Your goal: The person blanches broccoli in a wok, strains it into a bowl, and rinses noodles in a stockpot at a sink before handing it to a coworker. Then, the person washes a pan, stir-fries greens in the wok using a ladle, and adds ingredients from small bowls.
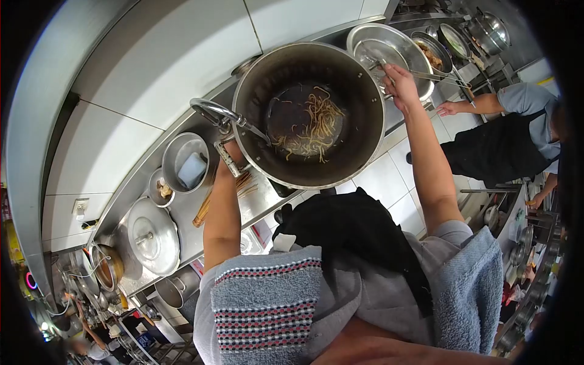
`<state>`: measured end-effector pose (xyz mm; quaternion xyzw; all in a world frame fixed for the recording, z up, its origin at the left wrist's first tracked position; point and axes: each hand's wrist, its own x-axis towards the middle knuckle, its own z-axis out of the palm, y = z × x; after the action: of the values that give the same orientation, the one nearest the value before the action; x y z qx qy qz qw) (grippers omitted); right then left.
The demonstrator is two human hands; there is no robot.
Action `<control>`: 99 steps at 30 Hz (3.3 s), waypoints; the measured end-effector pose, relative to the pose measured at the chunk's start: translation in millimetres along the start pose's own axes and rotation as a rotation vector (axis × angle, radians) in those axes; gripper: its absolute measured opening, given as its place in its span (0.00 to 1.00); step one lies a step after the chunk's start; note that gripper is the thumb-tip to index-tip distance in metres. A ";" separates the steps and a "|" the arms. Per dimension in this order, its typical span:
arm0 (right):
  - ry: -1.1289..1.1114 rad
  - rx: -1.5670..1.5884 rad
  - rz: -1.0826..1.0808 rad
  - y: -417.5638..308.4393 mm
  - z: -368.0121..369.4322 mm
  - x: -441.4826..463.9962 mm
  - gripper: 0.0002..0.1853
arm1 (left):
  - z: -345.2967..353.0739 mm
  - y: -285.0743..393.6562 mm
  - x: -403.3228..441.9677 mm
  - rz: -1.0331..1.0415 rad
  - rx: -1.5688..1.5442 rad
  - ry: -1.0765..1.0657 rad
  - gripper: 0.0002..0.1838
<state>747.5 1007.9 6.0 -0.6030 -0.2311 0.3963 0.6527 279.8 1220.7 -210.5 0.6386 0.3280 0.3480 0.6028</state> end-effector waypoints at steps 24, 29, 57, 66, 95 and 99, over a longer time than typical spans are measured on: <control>0.001 -0.220 0.053 -20.9 42.7 45.4 0.12 | 36.0 224.8 -63.3 -0.213 -0.631 0.597 0.05; 0.028 -0.189 0.010 3.4 35.8 43.8 0.11 | 41.2 211.0 -69.0 -0.135 -0.524 0.550 0.06; 0.136 -0.294 -0.371 2.4 45.9 41.7 0.19 | 190.6 -29.5 110.4 0.476 1.502 -1.302 0.22; 0.146 -0.359 -0.382 -2.8 63.5 16.6 0.19 | 212.4 30.8 77.4 -0.073 1.212 -1.129 0.20; 0.130 -0.307 -0.339 -6.9 56.9 24.0 0.18 | 169.7 38.8 149.2 0.026 1.439 -0.716 0.23; 0.140 -0.335 -0.363 -15.7 55.9 19.1 0.17 | 185.3 75.0 138.4 0.092 1.442 -0.710 0.21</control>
<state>718.8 1057.5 27.2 -0.6774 -0.3523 0.1862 0.6184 510.5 1232.0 -134.6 0.9561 0.2341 -0.1486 0.0953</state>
